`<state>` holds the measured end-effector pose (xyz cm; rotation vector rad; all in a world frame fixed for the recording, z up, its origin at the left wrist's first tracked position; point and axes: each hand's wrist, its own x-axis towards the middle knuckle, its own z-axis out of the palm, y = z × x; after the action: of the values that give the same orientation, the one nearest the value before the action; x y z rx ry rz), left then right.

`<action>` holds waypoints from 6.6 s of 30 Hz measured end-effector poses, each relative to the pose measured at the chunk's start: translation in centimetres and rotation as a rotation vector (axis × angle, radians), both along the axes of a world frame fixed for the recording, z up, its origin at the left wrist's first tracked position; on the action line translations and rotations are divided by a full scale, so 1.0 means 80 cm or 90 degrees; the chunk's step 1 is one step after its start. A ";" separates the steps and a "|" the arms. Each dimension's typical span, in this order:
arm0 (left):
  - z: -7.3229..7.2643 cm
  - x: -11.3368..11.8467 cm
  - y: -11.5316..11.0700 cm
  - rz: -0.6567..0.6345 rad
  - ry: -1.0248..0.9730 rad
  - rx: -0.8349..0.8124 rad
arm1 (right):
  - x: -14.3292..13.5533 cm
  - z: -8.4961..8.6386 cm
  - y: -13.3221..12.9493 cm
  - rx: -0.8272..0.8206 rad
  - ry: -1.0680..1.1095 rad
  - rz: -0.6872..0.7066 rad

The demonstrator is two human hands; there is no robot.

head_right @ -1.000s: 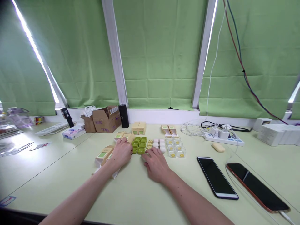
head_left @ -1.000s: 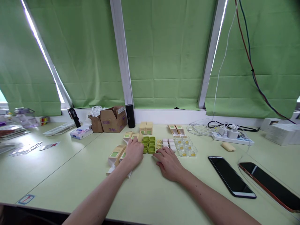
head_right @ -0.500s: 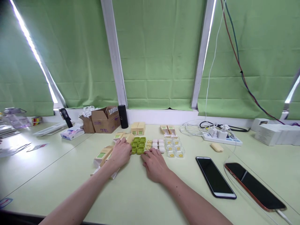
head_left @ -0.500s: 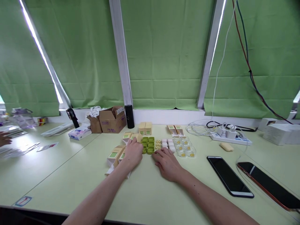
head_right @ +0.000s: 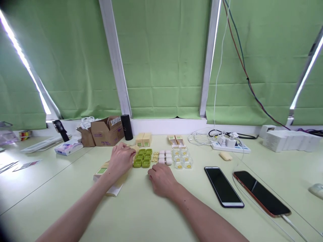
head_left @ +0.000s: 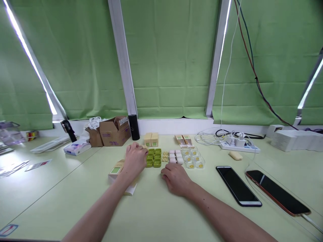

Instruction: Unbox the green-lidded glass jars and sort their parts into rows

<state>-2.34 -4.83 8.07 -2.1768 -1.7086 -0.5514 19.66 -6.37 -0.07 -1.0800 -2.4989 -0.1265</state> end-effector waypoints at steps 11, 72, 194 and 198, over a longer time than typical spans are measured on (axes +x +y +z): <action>0.017 0.001 0.086 0.013 0.031 -0.008 | 0.007 0.012 -0.011 -0.063 -0.024 -0.017; -0.043 0.062 -0.034 -0.344 -0.291 -0.161 | 0.069 0.014 0.054 0.069 0.585 -0.184; -0.066 0.078 -0.040 -0.326 -0.112 0.356 | 0.051 0.024 -0.013 0.184 0.402 0.061; -0.062 0.079 -0.043 -0.325 -0.080 0.396 | 0.050 0.023 -0.013 0.179 0.400 0.074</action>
<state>4.00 -8.27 3.07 -2.0989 -0.8297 -1.1823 23.63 -7.43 1.78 -0.7149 -1.9013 -0.0845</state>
